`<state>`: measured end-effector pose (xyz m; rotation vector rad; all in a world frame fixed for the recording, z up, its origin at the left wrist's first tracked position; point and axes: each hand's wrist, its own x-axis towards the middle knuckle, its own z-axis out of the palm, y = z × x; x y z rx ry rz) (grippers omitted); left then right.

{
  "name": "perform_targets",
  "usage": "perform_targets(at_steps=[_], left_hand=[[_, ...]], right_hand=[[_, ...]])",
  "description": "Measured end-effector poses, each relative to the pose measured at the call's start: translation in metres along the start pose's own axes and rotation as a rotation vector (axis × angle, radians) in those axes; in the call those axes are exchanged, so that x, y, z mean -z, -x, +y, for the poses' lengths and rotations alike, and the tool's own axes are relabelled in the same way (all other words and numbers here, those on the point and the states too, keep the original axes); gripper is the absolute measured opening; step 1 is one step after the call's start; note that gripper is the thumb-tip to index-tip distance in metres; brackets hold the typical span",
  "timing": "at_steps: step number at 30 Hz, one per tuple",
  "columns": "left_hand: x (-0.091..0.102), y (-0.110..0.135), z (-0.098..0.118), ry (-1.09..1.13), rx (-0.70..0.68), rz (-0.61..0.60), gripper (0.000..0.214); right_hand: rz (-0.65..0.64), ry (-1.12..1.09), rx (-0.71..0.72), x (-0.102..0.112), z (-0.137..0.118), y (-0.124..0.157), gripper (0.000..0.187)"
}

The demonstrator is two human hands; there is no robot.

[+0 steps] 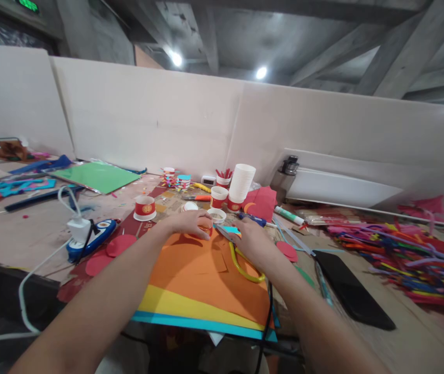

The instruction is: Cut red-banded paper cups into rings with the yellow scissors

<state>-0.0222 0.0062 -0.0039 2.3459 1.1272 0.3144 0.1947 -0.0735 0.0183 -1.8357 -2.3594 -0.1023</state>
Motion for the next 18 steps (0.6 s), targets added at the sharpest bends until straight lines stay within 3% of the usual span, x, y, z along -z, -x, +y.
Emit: perform_targets(at_steps=[8,18], left_hand=[[0.001,0.001,0.003,0.019,0.017,-0.014,0.065],[-0.001,-0.001,-0.001,0.102,-0.005,0.023,0.065]], right_hand=[[-0.016,0.059,0.059,-0.021,-0.004,-0.054,0.032],[-0.075,-0.022,0.047,-0.03,-0.01,-0.069,0.025]])
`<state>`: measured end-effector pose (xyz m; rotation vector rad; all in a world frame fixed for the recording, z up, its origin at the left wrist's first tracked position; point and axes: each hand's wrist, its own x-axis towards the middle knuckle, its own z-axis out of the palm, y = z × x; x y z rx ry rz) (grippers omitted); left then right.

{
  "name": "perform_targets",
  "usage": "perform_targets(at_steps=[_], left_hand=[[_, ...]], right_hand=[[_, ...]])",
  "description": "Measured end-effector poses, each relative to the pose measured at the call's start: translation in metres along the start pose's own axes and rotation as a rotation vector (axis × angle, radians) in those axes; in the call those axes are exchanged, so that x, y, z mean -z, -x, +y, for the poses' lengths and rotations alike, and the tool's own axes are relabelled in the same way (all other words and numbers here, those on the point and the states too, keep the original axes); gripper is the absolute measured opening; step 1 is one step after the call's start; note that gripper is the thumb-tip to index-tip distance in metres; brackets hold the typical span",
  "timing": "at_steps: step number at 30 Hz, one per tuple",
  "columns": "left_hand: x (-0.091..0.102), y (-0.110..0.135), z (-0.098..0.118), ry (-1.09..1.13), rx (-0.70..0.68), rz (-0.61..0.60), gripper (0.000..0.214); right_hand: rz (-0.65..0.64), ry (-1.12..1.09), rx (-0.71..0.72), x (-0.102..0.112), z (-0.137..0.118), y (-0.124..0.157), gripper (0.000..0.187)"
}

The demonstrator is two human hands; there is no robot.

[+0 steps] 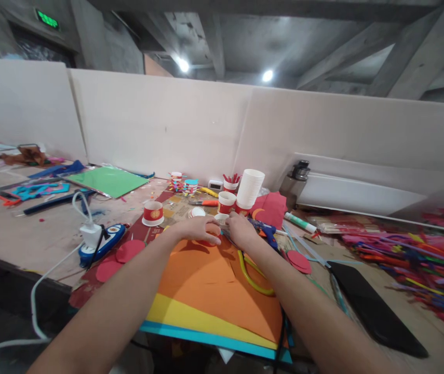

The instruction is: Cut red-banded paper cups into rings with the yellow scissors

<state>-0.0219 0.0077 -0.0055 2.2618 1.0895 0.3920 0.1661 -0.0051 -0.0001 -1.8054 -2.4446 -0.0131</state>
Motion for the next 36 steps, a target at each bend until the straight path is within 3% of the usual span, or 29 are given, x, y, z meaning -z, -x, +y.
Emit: perform_targets(at_steps=[6,10,12,13,15,17,22,30,36], left_hand=[[-0.002,-0.002,-0.003,0.163,0.023,0.084,0.056],[0.001,-0.005,0.002,0.375,0.006,0.373,0.046],[0.002,-0.006,0.004,0.508,0.021,0.507,0.045],[0.002,-0.006,0.004,0.57,0.033,0.541,0.046],[0.002,-0.005,0.006,0.683,0.048,0.547,0.047],[0.002,-0.004,0.008,0.801,0.04,0.472,0.049],[0.0,0.001,0.016,1.001,-0.054,0.274,0.048],[0.0,0.005,0.019,1.091,-0.117,0.245,0.041],[-0.001,0.004,0.021,1.112,-0.107,0.248,0.042]], right_hand=[[0.112,-0.301,-0.081,0.0,0.015,-0.002,0.02],[0.146,-0.605,-0.117,0.004,0.021,0.009,0.023],[0.134,-0.905,-0.105,0.007,0.022,0.017,0.019],[0.123,-1.169,-0.095,0.009,0.021,0.021,0.015],[0.074,-1.629,-0.075,0.013,0.019,0.028,0.017],[0.012,-1.845,-0.063,0.017,0.016,0.034,0.02],[-0.065,-1.881,-0.01,0.021,0.009,0.04,0.021],[0.0,-1.825,0.065,0.017,0.007,0.04,0.037],[0.034,-1.8,0.025,0.014,0.007,0.038,0.043]])
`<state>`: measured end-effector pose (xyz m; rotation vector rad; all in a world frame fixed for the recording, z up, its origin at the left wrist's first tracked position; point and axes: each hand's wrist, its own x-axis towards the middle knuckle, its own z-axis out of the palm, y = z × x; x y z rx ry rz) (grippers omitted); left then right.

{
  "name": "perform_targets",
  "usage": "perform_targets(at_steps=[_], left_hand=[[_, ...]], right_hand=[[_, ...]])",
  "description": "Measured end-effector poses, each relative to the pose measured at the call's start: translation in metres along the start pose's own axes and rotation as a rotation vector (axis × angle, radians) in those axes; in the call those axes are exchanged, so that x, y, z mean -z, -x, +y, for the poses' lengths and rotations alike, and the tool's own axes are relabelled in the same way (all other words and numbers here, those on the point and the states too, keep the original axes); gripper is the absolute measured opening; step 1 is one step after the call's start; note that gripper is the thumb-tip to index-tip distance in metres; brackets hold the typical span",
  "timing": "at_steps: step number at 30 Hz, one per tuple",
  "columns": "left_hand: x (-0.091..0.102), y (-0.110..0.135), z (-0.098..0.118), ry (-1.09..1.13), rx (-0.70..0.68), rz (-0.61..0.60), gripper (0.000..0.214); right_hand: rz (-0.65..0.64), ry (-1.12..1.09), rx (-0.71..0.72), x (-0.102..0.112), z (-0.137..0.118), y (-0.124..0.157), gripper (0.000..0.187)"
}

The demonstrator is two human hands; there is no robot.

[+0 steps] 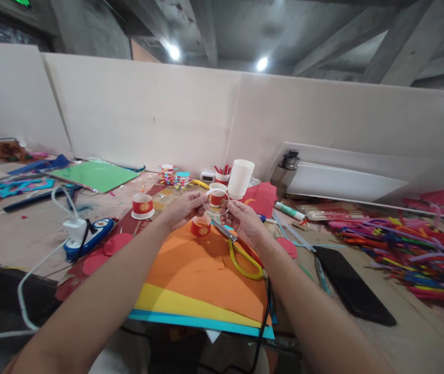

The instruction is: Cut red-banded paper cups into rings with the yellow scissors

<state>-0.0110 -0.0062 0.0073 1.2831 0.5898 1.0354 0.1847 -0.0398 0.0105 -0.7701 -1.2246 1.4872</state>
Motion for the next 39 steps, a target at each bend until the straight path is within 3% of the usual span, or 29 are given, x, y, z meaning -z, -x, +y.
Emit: perform_targets(at_steps=[4,7,10,12,15,18,25,31,39], left_hand=[[0.003,-0.003,-0.001,-0.145,-0.027,0.028,0.048],[0.011,-0.004,0.0,-0.368,-0.037,0.092,0.051],[0.02,-0.002,0.002,-0.615,0.005,0.095,0.054],[0.024,-0.001,0.004,-0.755,0.061,0.022,0.059],[0.023,0.002,0.005,-0.941,0.173,-0.121,0.072],[0.02,0.003,0.003,-1.099,0.162,-0.215,0.074],[0.018,0.001,-0.001,-1.287,0.172,-0.185,0.057],[0.015,0.003,0.004,-1.183,0.132,-0.111,0.059],[0.015,0.003,0.004,-0.98,-0.021,-0.013,0.064]], right_hand=[[0.087,0.04,0.013,0.006,0.002,-0.004,0.045],[0.225,0.208,0.057,0.014,0.005,-0.008,0.041],[0.371,0.642,0.102,0.023,0.008,-0.009,0.027],[0.42,0.971,0.112,0.027,0.009,-0.008,0.019],[0.359,1.302,0.071,0.028,0.011,-0.007,0.015],[0.266,1.481,0.023,0.029,0.015,-0.007,0.014],[0.171,1.63,-0.018,0.032,0.023,-0.009,0.027],[0.139,1.674,-0.016,0.033,0.025,-0.009,0.025],[0.139,1.663,0.023,0.036,0.026,-0.01,0.029]])
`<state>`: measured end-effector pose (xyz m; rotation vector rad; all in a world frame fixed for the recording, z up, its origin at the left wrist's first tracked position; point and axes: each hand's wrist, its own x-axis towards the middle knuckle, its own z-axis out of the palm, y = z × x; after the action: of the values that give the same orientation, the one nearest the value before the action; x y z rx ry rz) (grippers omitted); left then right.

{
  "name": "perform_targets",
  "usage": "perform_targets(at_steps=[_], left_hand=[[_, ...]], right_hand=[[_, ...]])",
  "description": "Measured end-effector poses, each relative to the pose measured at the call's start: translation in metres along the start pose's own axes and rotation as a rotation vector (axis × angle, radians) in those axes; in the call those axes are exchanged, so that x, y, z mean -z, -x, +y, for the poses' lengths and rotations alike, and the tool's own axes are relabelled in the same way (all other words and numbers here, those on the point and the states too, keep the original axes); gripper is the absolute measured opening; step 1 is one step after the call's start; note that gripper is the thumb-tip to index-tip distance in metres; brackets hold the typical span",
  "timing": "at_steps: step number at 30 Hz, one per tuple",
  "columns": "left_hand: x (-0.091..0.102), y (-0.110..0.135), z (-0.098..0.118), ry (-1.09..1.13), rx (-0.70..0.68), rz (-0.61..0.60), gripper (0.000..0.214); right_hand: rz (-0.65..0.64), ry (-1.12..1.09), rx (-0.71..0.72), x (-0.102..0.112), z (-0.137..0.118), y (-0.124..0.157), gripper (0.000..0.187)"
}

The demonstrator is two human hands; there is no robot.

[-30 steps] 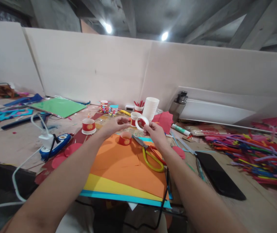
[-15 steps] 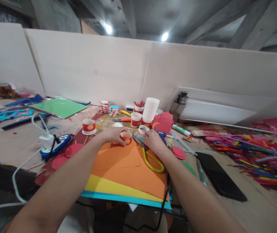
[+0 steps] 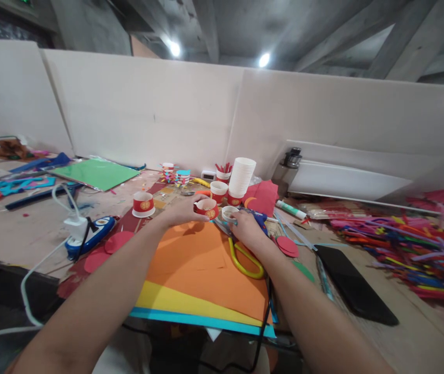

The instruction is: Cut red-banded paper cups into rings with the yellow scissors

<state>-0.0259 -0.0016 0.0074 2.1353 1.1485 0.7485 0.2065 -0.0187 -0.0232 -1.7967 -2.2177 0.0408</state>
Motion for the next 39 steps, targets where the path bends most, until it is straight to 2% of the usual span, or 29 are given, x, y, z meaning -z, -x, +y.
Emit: perform_targets(at_steps=[3,6,9,11,15,18,25,31,39], left_hand=[[-0.003,-0.002,-0.004,0.173,-0.012,0.032,0.067],[-0.007,-0.002,-0.004,0.362,0.004,0.01,0.07],[-0.01,-0.001,0.001,0.523,0.058,-0.012,0.074],[-0.012,-0.001,0.004,0.592,0.089,-0.006,0.075],[-0.014,-0.002,0.008,0.709,0.122,-0.015,0.073],[-0.013,-0.001,0.01,0.713,0.129,-0.024,0.07],[-0.014,-0.002,0.011,0.67,0.091,-0.03,0.068],[-0.021,-0.005,0.004,0.824,0.098,0.048,0.066],[-0.027,-0.01,-0.002,0.88,0.045,0.097,0.052]], right_hand=[[0.148,-0.14,0.003,0.004,-0.003,-0.001,0.032],[0.263,-0.509,0.018,0.01,-0.009,-0.001,0.033],[0.185,-0.846,0.073,0.014,-0.017,0.002,0.035],[0.131,-0.945,0.12,0.016,-0.021,0.003,0.039],[0.079,-0.985,0.133,0.016,-0.024,0.005,0.048],[0.066,-1.002,0.132,0.015,-0.025,0.005,0.048],[0.132,-1.001,0.065,0.016,-0.024,0.006,0.041],[0.147,-1.006,0.035,0.013,-0.023,0.003,0.039],[0.204,-1.02,0.002,0.009,-0.02,0.002,0.031]])
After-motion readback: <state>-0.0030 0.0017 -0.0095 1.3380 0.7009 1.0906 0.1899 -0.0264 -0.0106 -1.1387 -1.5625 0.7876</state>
